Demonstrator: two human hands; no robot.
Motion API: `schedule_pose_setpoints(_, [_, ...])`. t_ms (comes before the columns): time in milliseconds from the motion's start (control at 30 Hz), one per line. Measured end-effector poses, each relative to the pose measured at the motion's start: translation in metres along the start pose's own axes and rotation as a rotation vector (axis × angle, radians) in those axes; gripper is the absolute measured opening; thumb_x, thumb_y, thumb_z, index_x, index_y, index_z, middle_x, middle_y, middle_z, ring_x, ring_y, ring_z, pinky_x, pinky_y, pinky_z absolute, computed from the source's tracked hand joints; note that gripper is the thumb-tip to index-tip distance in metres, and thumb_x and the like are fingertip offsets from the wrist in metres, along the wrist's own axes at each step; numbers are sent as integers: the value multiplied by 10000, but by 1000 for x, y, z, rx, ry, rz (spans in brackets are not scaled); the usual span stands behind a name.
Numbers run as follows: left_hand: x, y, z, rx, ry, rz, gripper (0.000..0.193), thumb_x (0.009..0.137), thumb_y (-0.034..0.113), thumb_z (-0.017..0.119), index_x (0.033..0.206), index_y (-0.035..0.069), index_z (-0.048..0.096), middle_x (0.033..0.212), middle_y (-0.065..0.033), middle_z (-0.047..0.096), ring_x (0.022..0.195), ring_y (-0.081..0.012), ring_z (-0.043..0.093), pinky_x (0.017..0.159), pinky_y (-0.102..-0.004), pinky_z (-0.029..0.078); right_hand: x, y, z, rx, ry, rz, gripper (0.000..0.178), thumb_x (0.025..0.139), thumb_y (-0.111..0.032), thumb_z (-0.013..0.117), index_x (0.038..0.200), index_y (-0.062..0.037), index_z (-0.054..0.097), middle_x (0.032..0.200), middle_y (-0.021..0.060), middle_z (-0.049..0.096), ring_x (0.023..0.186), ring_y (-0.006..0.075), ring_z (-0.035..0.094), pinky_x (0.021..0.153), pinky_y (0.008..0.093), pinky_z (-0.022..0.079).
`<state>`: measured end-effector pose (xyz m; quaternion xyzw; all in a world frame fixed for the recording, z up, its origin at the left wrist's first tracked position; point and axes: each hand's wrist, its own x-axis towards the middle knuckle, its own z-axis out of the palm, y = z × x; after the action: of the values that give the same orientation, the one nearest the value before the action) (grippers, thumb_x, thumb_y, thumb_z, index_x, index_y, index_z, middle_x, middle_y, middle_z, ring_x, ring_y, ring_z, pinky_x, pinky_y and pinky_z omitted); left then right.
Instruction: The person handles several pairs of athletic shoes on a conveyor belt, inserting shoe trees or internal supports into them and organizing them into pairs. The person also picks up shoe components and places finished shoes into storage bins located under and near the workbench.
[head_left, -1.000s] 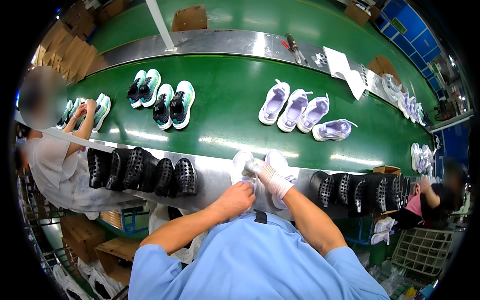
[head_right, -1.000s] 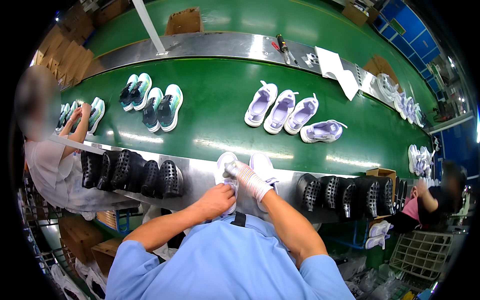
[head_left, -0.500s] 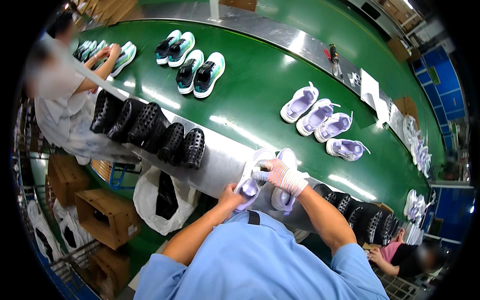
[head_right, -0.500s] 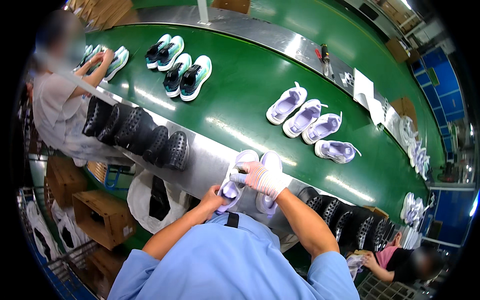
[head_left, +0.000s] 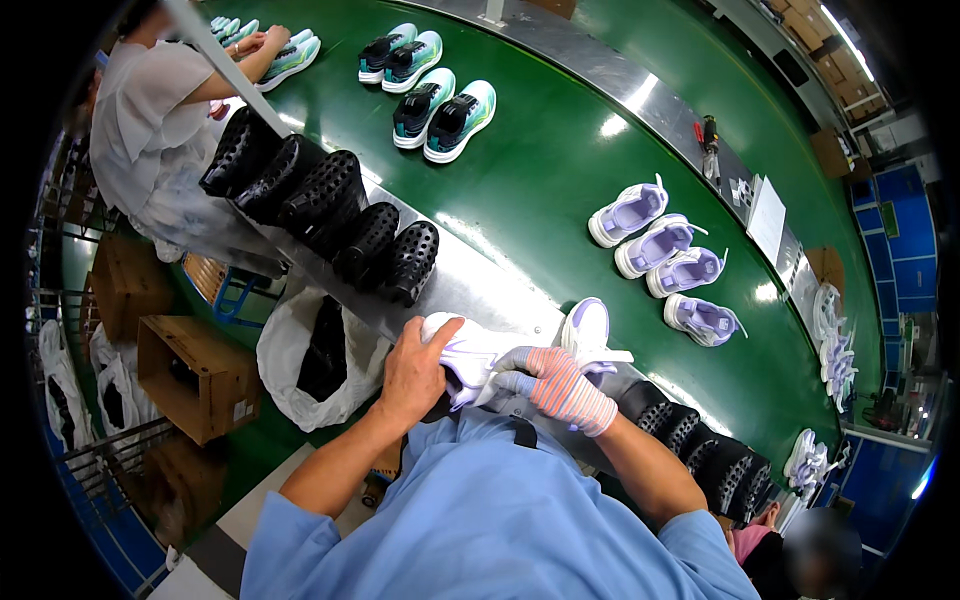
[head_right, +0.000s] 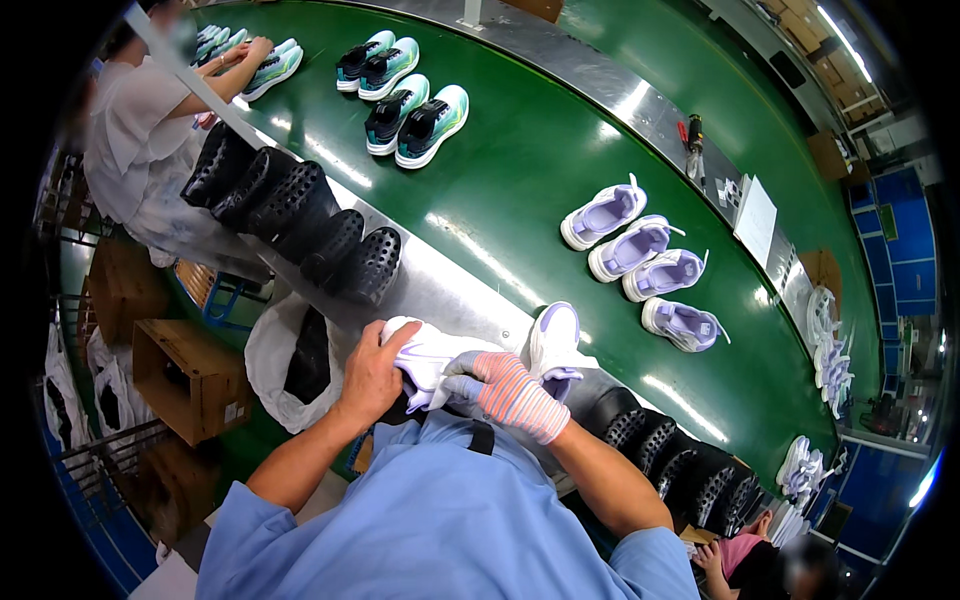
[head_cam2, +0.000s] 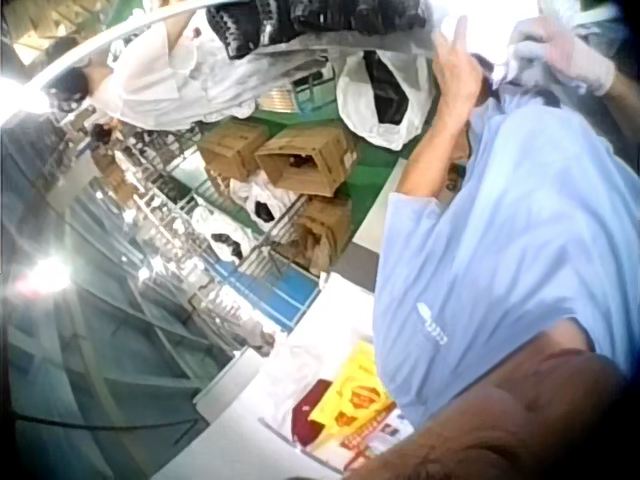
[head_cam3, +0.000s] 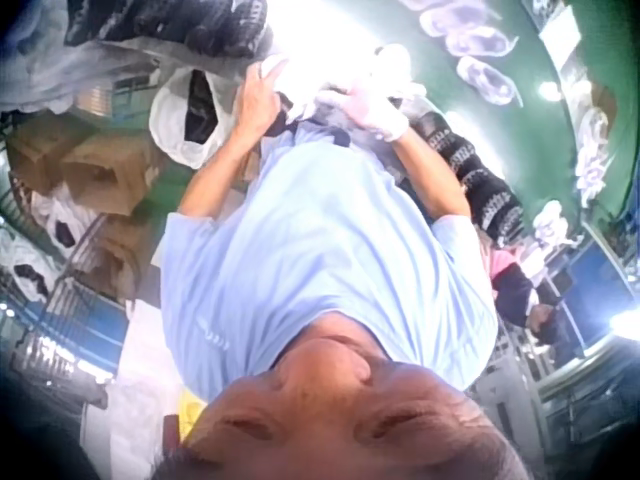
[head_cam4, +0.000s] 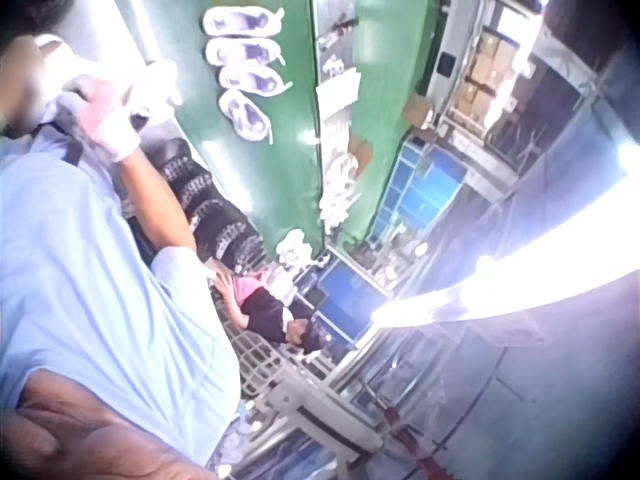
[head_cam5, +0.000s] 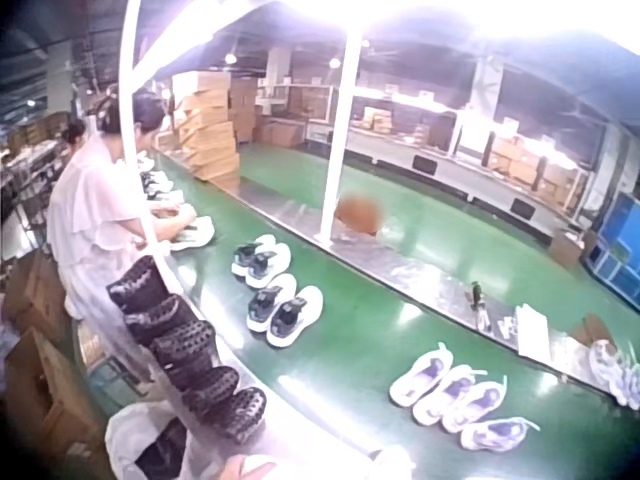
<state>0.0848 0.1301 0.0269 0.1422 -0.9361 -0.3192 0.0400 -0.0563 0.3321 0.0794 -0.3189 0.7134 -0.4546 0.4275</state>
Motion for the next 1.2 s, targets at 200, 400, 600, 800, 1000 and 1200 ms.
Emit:
schedule_pose_setpoints(200, [1, -1, -12, 30, -66, 21, 635, 767, -79, 613, 1342, 179, 685, 1176, -255, 556, 1039, -463, 619, 907, -495, 545, 15, -4, 13, 11, -63, 51, 250, 989, -242, 672, 1089, -21, 734, 906, 186, 724, 806, 321, 692, 786, 401, 553])
schedule_pose_setpoints(400, [1, 1, -17, 33, -86, 53, 637, 749, -84, 619, 1324, 176, 708, 1190, -250, 567, 1062, -455, 624, 914, -499, 544, 31, 4, 23, -280, -94, 105, 316, 967, -330, 681, 1033, -25, 726, 921, 214, 720, 871, 393, 697, 793, 460, 546])
schedule_pose_setpoints(600, [-6, -23, 1, -95, -189, -164, 607, 785, -59, 588, 1355, 126, 683, 1227, -248, 624, 992, -475, 657, 866, -487, 578, 35, -13, 25, -543, -32, 293, 382, 944, -400, 690, 1073, -42, 723, 985, 217, 726, 940, 418, 695, 827, 475, 550])
schedule_pose_setpoints(800, [10, -29, 38, -456, -263, -674, 591, 847, 32, 562, 1437, -10, 569, 1262, -291, 679, 890, -423, 751, 616, -439, 637, -106, 39, 9, -366, 850, 403, 236, 909, -152, 674, 1100, -16, 691, 1025, 218, 720, 977, 419, 698, 878, 453, 555])
schedule_pose_setpoints(1000, [23, 47, 11, 316, 50, 240, 326, 829, 182, 774, 1105, 43, 671, 997, -174, 635, 969, -344, 605, 786, -461, 519, -99, 153, 57, -81, 936, 858, 394, 858, -333, 712, 1071, -11, 636, 958, 290, 712, 968, 469, 696, 883, 491, 543])
schedule_pose_setpoints(1200, [23, 84, 93, 46, -281, 301, 207, 845, 130, 757, 1028, 49, 703, 974, -165, 623, 938, -361, 617, 795, -487, 517, -82, 107, 31, -448, 892, 536, 548, 825, -344, 832, 1231, -34, 632, 1119, 185, 698, 1056, 390, 665, 938, 461, 541])
